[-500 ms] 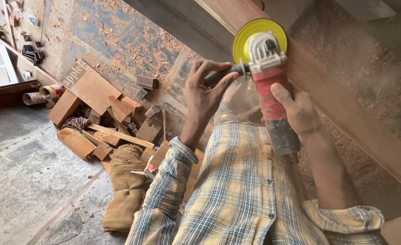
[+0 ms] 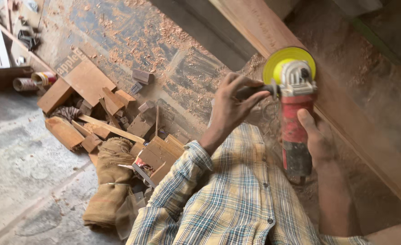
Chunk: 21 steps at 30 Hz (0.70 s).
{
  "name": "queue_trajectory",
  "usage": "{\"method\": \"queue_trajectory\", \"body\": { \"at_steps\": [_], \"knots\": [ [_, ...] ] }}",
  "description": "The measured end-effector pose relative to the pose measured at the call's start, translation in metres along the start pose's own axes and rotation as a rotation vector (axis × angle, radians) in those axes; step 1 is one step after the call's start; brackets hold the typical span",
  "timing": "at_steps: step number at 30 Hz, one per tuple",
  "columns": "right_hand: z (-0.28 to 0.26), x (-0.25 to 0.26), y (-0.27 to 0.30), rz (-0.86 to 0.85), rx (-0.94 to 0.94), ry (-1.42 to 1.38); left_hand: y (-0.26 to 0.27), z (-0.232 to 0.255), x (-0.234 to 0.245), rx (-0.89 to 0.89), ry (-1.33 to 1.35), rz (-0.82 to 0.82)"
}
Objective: The person sands a long wooden plank using a handheld power sander, moving the tool back and forth along the surface while holding the plank in place with their other hand.
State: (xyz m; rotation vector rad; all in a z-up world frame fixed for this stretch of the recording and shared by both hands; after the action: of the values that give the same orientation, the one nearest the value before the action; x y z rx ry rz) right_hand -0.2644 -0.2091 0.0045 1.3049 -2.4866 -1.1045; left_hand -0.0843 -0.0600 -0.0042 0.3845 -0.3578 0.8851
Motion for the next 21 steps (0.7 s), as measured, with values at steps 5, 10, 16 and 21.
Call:
{"method": "queue_trajectory", "body": {
  "at_steps": [5, 10, 16, 21],
  "knots": [
    [-0.007, -0.022, -0.020, 0.038, -0.067, 0.083, -0.018, -0.004, 0.028, -0.010, 0.225, 0.054],
    [-0.026, -0.077, -0.078, 0.074, -0.113, 0.112, -0.069, -0.027, 0.089, 0.016, 0.124, 0.070],
    [-0.075, -0.192, -0.164, -0.006, -0.061, 0.144, -0.157, -0.063, 0.190, 0.007, 0.210, 0.131],
    [-0.116, -0.277, -0.231, -0.059, -0.091, 0.199, -0.228, -0.087, 0.269, 0.025, 0.053, 0.153]
  ]
}}
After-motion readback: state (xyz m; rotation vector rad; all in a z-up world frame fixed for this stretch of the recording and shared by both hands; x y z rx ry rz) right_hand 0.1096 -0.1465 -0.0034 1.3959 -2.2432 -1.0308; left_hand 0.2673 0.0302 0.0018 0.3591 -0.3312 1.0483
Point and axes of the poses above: each hand's wrist, its own y-axis away from the middle knuckle, its own x-axis out of the back of the hand, z = x × y, the point moved 5 cm from there along -y, towards the middle knuckle, and after that the axes turned 6 degrees about -y, right-handed, at the moved point
